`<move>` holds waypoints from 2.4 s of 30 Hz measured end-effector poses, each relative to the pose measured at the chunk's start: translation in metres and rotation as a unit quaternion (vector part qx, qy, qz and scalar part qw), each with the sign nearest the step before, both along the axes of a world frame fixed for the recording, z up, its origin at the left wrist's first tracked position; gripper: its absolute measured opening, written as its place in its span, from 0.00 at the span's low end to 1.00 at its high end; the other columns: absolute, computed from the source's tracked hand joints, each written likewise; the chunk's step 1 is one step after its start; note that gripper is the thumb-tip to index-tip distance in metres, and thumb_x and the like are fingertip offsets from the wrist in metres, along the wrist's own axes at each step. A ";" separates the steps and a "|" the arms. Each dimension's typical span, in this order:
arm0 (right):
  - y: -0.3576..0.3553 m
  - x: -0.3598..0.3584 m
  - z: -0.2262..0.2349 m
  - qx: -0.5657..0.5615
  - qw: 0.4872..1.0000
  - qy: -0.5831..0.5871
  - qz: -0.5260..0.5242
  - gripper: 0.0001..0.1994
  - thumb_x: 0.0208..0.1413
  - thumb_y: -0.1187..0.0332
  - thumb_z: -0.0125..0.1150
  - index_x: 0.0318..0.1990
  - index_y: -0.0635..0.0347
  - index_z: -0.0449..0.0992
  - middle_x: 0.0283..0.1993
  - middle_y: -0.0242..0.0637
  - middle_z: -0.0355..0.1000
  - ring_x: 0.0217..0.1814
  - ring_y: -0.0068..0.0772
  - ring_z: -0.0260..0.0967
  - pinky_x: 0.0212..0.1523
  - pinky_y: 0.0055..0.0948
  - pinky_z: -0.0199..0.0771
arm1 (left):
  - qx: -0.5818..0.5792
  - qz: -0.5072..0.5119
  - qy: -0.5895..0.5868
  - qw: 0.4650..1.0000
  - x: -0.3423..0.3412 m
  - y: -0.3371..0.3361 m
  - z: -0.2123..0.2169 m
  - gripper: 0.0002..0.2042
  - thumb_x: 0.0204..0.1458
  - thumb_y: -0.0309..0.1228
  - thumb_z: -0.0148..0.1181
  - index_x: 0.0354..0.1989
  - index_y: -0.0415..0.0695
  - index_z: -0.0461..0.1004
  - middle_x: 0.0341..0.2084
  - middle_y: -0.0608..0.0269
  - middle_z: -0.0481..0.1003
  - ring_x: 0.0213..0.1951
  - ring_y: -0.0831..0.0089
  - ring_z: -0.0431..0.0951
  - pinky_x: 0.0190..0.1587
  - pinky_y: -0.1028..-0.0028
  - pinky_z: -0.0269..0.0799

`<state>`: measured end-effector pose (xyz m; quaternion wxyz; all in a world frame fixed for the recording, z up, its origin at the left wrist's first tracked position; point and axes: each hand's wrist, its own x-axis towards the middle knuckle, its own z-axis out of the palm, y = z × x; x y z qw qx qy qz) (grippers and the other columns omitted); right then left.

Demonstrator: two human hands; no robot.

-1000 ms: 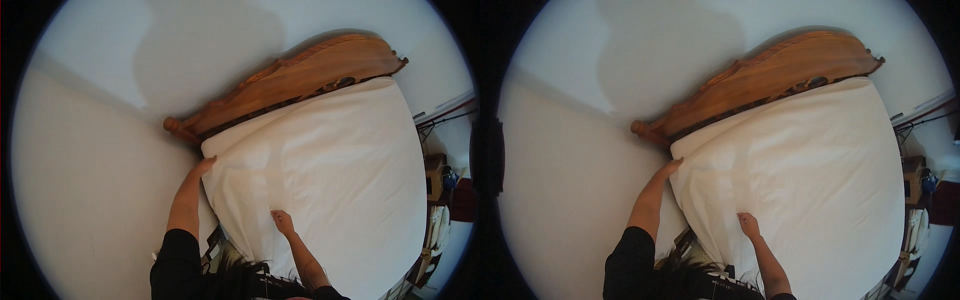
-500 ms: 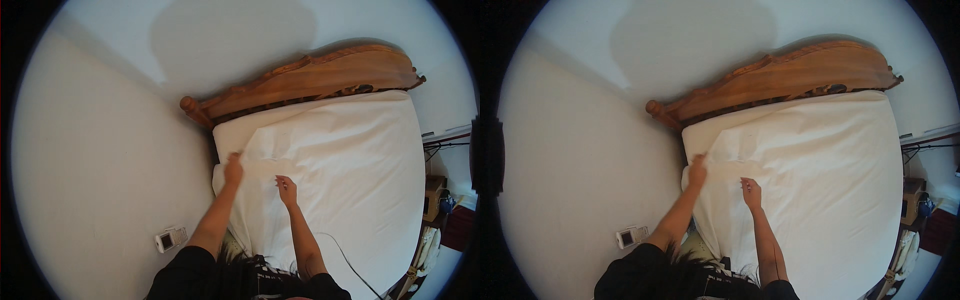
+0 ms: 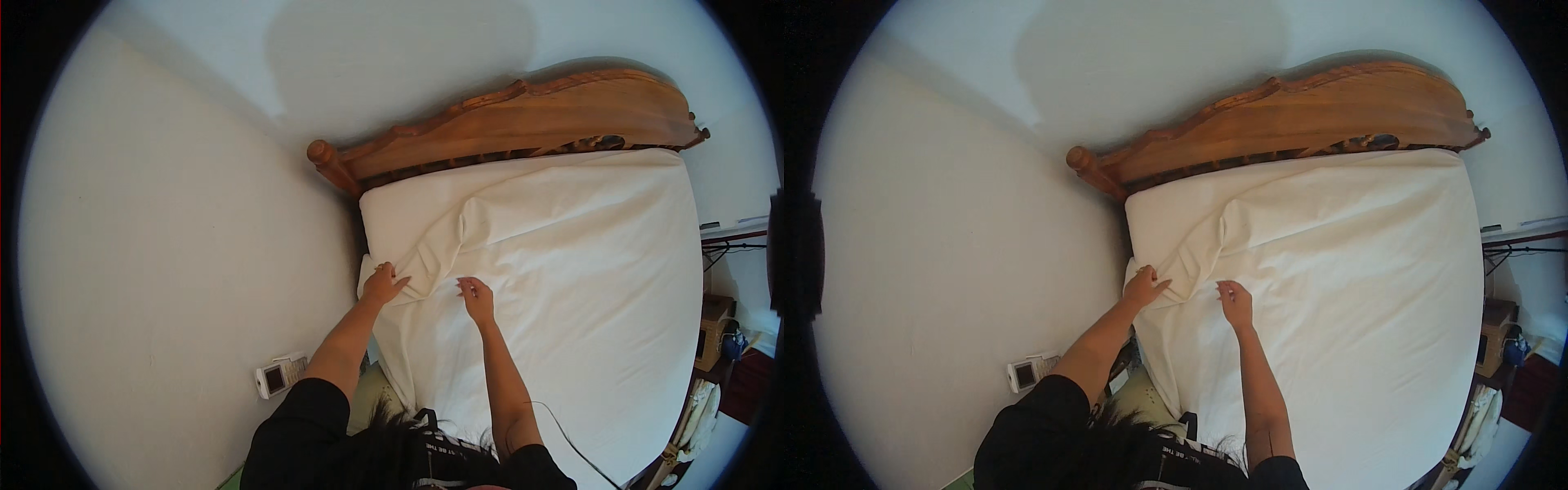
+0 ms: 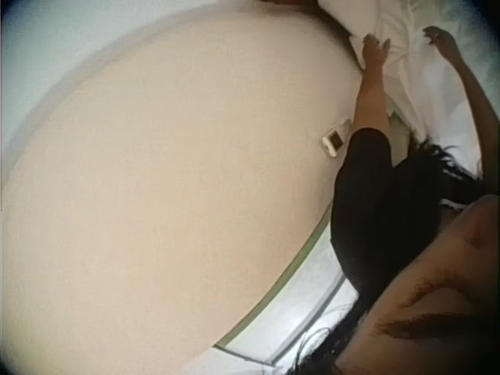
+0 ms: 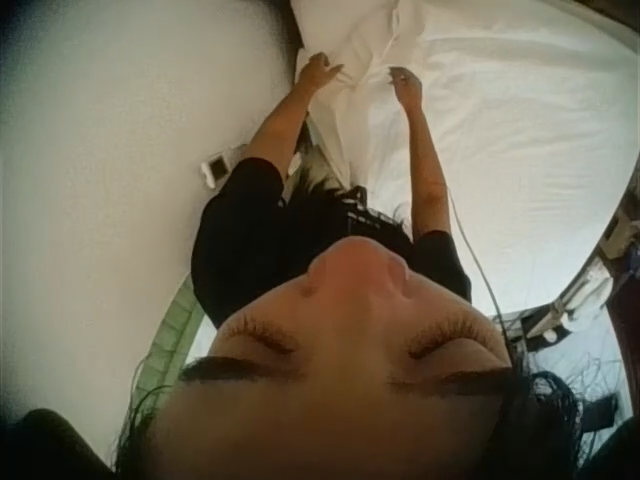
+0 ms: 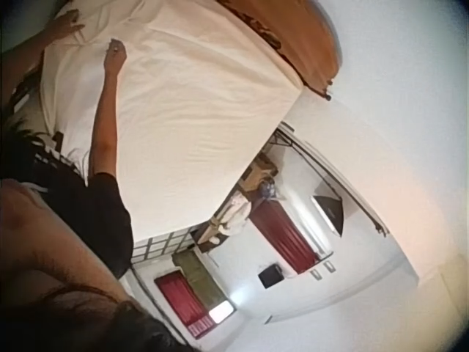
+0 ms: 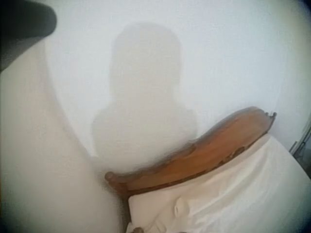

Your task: Straightening sheets and dusting the mattress in a hotel room.

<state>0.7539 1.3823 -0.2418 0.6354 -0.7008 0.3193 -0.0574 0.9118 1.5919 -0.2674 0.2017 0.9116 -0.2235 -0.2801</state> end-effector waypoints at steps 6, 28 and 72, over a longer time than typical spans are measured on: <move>-0.008 0.033 0.000 0.016 0.999 -0.027 0.000 0.11 0.56 0.68 0.49 0.40 0.66 0.73 0.33 0.39 0.74 0.29 0.25 0.72 0.31 0.21 0.72 | 0.027 -0.152 0.029 0.988 0.033 -0.001 -0.014 0.13 0.47 0.41 0.57 0.30 0.44 0.69 0.30 0.58 0.71 0.33 0.58 0.72 0.35 0.64 0.68; -0.018 -0.007 -0.013 0.070 0.991 0.068 -0.095 0.11 0.55 0.64 0.51 0.38 0.61 0.74 0.32 0.33 0.73 0.27 0.22 0.70 0.28 0.18 0.64 | -0.208 0.358 -0.036 0.910 0.207 -0.018 0.049 0.08 0.51 0.25 0.49 0.22 0.42 0.60 0.11 0.60 0.67 0.14 0.66 0.76 0.11 0.73 0.68; -0.096 0.263 -0.050 -0.448 0.880 -0.036 0.156 0.18 0.45 0.74 0.55 0.48 0.59 0.67 0.50 0.41 0.66 0.48 0.45 0.63 0.46 0.39 0.68 | -0.175 0.235 -0.265 0.918 0.187 -0.001 -0.064 0.12 0.52 0.30 0.49 0.41 0.36 0.68 0.40 0.48 0.71 0.43 0.56 0.70 0.47 0.65 0.64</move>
